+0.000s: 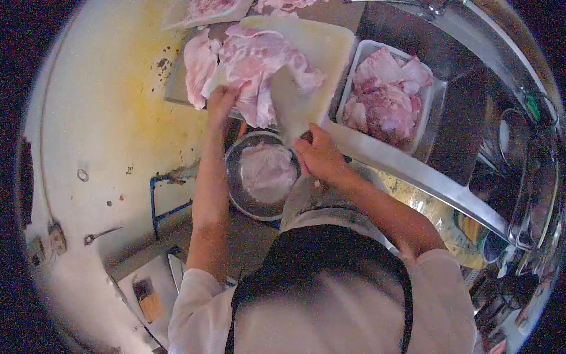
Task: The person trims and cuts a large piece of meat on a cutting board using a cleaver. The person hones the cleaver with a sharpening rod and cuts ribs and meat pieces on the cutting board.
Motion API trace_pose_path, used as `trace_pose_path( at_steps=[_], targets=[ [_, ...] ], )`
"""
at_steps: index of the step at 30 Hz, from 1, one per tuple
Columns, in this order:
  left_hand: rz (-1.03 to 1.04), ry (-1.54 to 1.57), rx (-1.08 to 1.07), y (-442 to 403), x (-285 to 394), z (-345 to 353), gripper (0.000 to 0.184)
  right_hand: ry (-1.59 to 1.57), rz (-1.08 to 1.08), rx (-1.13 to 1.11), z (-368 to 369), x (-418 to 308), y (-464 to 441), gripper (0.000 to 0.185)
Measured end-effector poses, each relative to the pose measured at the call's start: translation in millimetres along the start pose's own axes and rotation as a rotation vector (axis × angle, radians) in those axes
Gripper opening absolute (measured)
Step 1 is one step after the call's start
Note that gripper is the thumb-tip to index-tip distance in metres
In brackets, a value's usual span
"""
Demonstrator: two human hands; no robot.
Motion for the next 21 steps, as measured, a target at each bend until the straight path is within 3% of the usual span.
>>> trace_pose_path(
  at_steps=[1, 3, 5, 9, 14, 17, 20, 21],
  targets=[
    [0.206, -0.292, 0.163, 4.7, 28.6, -4.5, 0.024, 0.011, -0.048, 0.027, -7.7, -1.6, -7.2, 0.032],
    [0.211, -0.308, 0.006, -6.4, 33.2, 23.6, 0.032, 0.022, -0.118, 0.057, -18.4, -8.8, -19.4, 0.03],
    [0.404, -0.604, -0.015, 3.8, 48.7, 44.6, 0.037, 0.023, -0.15, 0.054, -24.6, -13.3, -28.1, 0.028],
    [0.133, -0.348, -0.131, 5.0, 35.5, 43.8, 0.044, 0.09, -0.199, -0.009, -35.0, -18.9, -61.5, 0.028],
    [-0.007, -0.028, -0.118, -2.7, -1.4, 56.2, 0.04, 0.113, -0.084, -0.016, -25.8, -46.7, -108.5, 0.025],
    [-0.162, 0.227, -0.13, 9.4, 12.1, 45.5, 0.032, 0.127, -0.267, 0.043, -7.9, -7.5, -87.1, 0.025],
    [-0.269, 0.64, -0.124, 17.3, 13.7, 37.8, 0.023, -0.063, -0.019, -0.178, -7.8, -16.1, -32.0, 0.026],
    [-0.285, 0.794, -0.13, 17.3, 11.9, 38.3, 0.021, -0.041, -0.046, -0.168, -13.1, -20.5, -31.1, 0.026]
  ],
)
Point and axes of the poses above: each hand's wrist, its own y-axis away from the middle knuckle, its own z-axis out of the palm, x = y × z, the point moved 5 cm from there along -y, towards the middle knuckle, and after that the axes turned 6 degrees about -z, right-handed, at the moved point
